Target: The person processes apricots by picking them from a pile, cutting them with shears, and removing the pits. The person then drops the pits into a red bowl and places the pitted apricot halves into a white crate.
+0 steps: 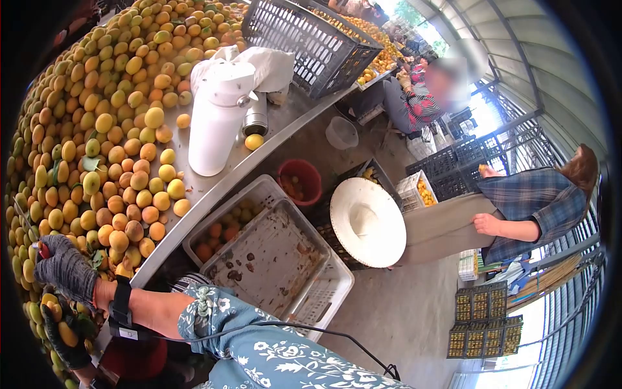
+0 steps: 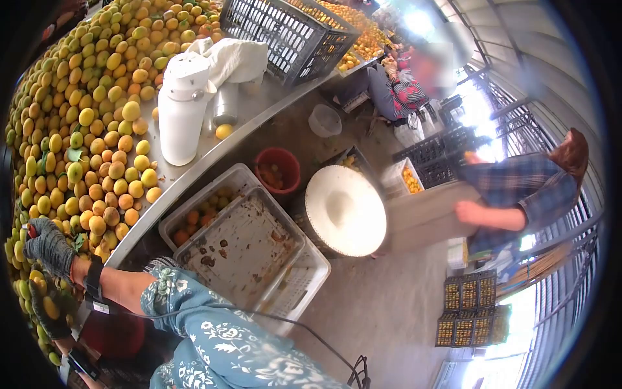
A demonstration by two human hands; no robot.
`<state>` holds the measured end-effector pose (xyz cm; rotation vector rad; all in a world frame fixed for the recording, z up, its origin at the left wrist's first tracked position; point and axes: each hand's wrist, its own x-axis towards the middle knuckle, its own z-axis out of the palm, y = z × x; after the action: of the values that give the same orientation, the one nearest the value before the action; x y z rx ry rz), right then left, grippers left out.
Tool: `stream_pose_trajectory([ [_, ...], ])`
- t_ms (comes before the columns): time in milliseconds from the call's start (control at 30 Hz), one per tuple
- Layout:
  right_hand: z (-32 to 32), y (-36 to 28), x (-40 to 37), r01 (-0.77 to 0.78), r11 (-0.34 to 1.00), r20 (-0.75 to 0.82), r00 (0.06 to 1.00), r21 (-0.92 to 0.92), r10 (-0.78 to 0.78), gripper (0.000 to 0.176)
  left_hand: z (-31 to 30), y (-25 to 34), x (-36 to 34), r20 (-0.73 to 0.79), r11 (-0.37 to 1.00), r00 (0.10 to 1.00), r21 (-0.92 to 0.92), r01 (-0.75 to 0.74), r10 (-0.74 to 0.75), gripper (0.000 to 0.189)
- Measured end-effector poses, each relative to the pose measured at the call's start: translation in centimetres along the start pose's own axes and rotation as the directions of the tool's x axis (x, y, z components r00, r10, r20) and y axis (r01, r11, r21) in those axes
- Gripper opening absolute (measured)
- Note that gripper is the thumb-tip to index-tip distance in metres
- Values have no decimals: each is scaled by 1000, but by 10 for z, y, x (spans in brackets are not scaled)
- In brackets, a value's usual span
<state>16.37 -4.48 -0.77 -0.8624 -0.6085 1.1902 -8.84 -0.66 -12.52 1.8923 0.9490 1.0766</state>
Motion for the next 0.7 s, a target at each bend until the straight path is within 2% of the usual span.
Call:
stream_pose_trajectory([
  [33, 0, 1, 0, 18, 1000, 8, 1000, 1, -18, 12, 6, 16, 0, -7, 997, 1000, 79, -23, 24, 56],
  [167, 3, -4, -4, 43, 999, -26, 999, 20, -43, 8, 6, 24, -1, 31, 988, 990, 71, -138, 136, 62],
  [233, 0, -16, -7, 12, 999, 54, 998, -38, -10, 9, -1, 27, 0, 68, 991, 991, 55, -123, 120, 64],
  [267, -1, -18, -6, 11, 1000, 49, 999, -26, -10, 9, 1, 34, 1, 62, 998, 996, -28, -62, 64, 65],
  [333, 0, -17, -6, 58, 980, -3, 998, -188, -59, 12, 12, 56, 2, 50, 971, 999, -238, 27, -16, 66],
  [367, 2, -12, -4, 58, 982, -4, 998, -178, -59, 12, 12, 53, 2, 54, 973, 998, -229, 28, -16, 66],
  [433, 6, -1, 1, 160, 958, -139, 971, -237, -197, 12, 12, 48, 0, 11, 985, 1000, -174, -14, 16, 77],
  [500, 2, -11, -1, 144, 961, -137, 974, -237, -180, 15, 6, 38, 2, 13, 986, 998, -152, -62, 65, 74],
  [567, -4, -24, -7, 9, 937, -22, 1000, -349, -17, 19, -9, 4, 3, 114, 984, 980, -91, -155, 165, 68],
  [600, -2, -23, -8, 30, 943, -54, 997, -331, -50, 18, -11, -4, 4, 101, 971, 989, -226, -82, 108, 64],
  [633, -2, -22, -7, 29, 945, -54, 997, -326, -49, 18, -17, -11, 3, 103, 972, 989, -221, -81, 106, 64],
  [700, -2, -19, -4, 50, 958, -55, 996, -282, -68, 17, -15, -1, 8, 203, 936, 932, 127, -328, 299, 60],
])
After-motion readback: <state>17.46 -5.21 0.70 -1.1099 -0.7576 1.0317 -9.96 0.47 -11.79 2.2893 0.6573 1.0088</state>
